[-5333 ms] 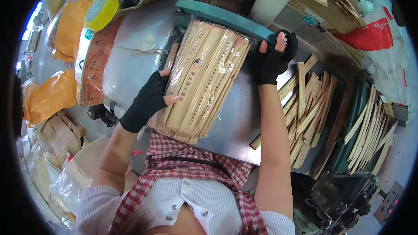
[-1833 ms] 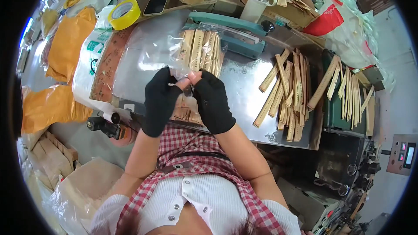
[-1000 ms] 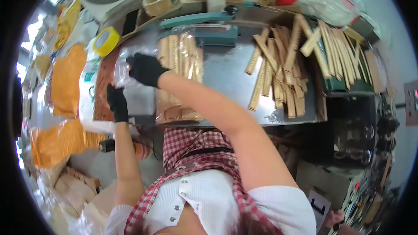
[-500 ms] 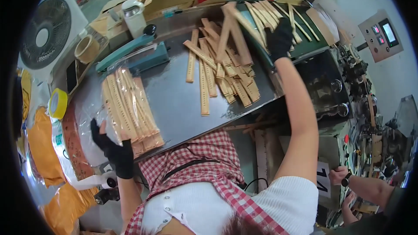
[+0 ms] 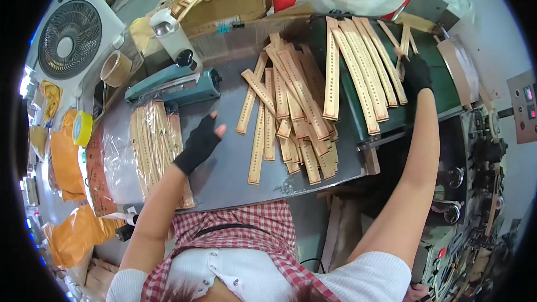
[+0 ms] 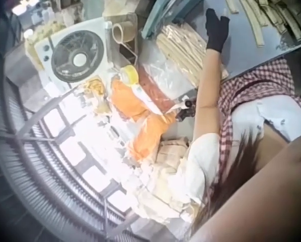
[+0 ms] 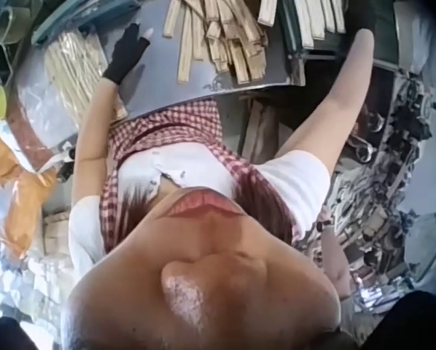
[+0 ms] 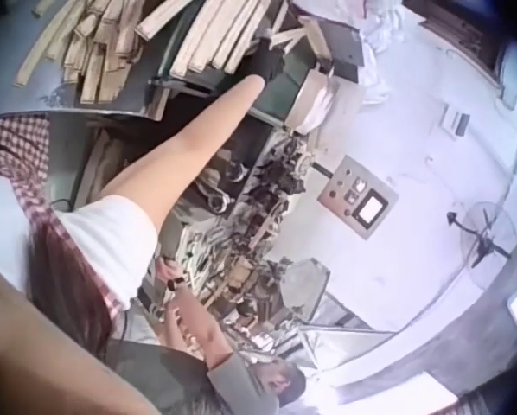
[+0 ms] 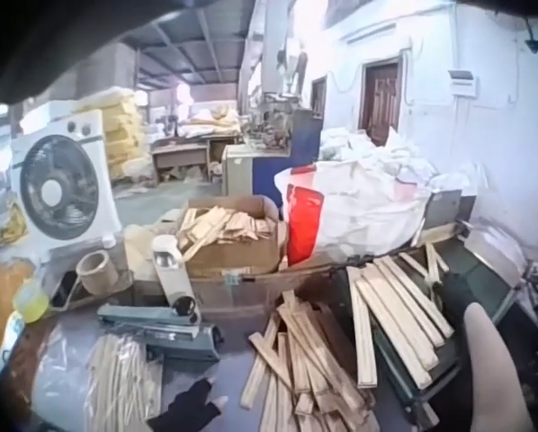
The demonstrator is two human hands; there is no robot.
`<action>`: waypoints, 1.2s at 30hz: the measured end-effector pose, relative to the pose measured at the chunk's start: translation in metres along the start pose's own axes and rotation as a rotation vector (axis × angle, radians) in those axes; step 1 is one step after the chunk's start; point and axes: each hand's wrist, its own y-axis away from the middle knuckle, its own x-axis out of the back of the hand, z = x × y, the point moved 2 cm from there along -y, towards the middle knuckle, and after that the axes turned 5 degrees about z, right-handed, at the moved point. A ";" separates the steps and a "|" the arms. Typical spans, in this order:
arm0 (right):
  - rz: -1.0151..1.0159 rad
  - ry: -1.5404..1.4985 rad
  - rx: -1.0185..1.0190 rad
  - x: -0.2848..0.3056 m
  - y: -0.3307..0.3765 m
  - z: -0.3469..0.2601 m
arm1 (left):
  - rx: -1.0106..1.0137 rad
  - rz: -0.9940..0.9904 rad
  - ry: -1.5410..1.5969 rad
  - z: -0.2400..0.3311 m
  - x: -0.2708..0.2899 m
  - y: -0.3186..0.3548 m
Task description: Bundling wooden sticks into specific quantities and placing them into plastic packaging bags.
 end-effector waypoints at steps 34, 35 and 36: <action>-0.661 -2.076 -0.324 0.110 0.242 -0.442 | 0.470 -0.141 0.948 0.030 -0.007 0.060; -0.710 -2.066 -0.271 0.105 0.233 -0.449 | 0.464 -0.197 1.041 0.029 -0.008 0.054; -0.753 -2.057 -0.212 0.100 0.224 -0.454 | 0.448 -0.252 1.130 0.027 -0.009 0.048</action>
